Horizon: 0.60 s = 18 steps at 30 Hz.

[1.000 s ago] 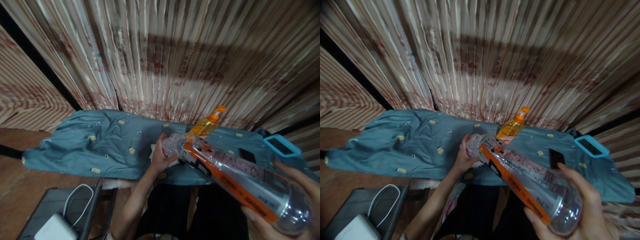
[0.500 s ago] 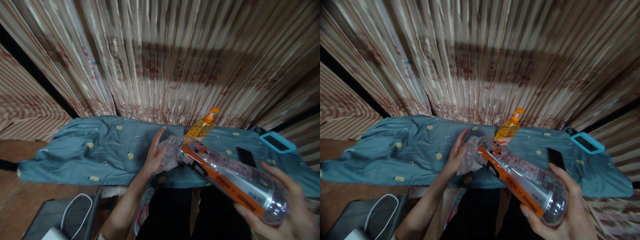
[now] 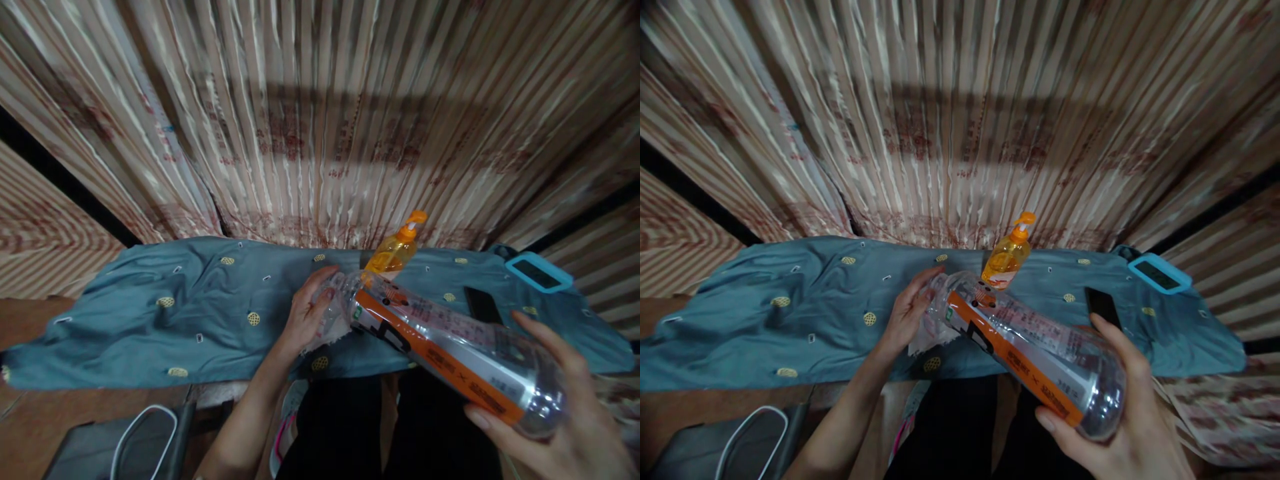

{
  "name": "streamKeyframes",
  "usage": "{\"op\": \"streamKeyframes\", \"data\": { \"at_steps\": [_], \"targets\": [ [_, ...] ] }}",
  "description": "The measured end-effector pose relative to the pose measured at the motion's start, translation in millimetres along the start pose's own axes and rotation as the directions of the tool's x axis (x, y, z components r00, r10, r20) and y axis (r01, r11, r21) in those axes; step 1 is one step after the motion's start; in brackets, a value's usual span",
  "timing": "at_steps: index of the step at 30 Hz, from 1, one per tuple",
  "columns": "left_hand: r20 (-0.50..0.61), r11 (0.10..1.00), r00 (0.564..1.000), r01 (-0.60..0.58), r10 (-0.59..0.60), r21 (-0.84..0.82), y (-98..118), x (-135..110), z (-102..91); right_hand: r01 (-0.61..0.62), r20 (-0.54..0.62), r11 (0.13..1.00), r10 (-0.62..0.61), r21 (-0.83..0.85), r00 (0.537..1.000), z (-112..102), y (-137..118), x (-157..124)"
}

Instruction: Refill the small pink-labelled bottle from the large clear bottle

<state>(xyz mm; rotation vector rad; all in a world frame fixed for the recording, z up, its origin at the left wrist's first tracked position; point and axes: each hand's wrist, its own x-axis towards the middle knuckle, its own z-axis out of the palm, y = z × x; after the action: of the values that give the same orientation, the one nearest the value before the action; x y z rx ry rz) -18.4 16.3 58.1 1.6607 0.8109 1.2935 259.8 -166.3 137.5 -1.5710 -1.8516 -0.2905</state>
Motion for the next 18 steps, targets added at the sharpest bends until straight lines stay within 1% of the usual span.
{"op": "streamKeyframes", "data": {
  "at_steps": [2, 4, 8, 11, 14, 16, 18],
  "targets": [
    [0.004, 1.0, 1.0, 0.009, -0.009, 0.013, 0, 0, 0.3, -0.029, -0.012, 0.998, 0.03, 0.049, 0.999, 2, 0, -2],
    [0.003, 1.0, 1.0, 0.015, -0.015, 0.024, 0, 0, 1.0, -0.079, -0.014, 0.988, 0.081, 0.133, 0.997, 5, 0, -5],
    [0.006, 0.999, 1.0, 0.026, -0.026, 0.035, 2, -2, 2.1, -0.19, -0.062, 0.937, 0.217, 0.294, 0.974, 14, -1, -12],
    [0.009, 0.998, 1.0, 0.029, -0.03, 0.048, 3, -3, 1.9, -0.268, -0.102, 0.872, 0.336, 0.41, 0.936, 21, -4, -18],
    [0.017, 0.998, 1.0, 0.026, -0.027, 0.057, 2, -4, 1.4, -0.301, -0.127, 0.801, 0.42, 0.518, 0.899, 26, -6, -25],
    [0.02, 0.998, 0.999, 0.024, -0.025, 0.056, 0, -4, 1.5, -0.324, -0.158, 0.764, 0.481, 0.557, 0.862, 30, -6, -32],
    [0.015, 0.998, 1.0, 0.025, -0.026, 0.057, 0, -4, 1.7, -0.356, -0.176, 0.715, 0.553, 0.601, 0.814, 35, -4, -40]
  ]
}}
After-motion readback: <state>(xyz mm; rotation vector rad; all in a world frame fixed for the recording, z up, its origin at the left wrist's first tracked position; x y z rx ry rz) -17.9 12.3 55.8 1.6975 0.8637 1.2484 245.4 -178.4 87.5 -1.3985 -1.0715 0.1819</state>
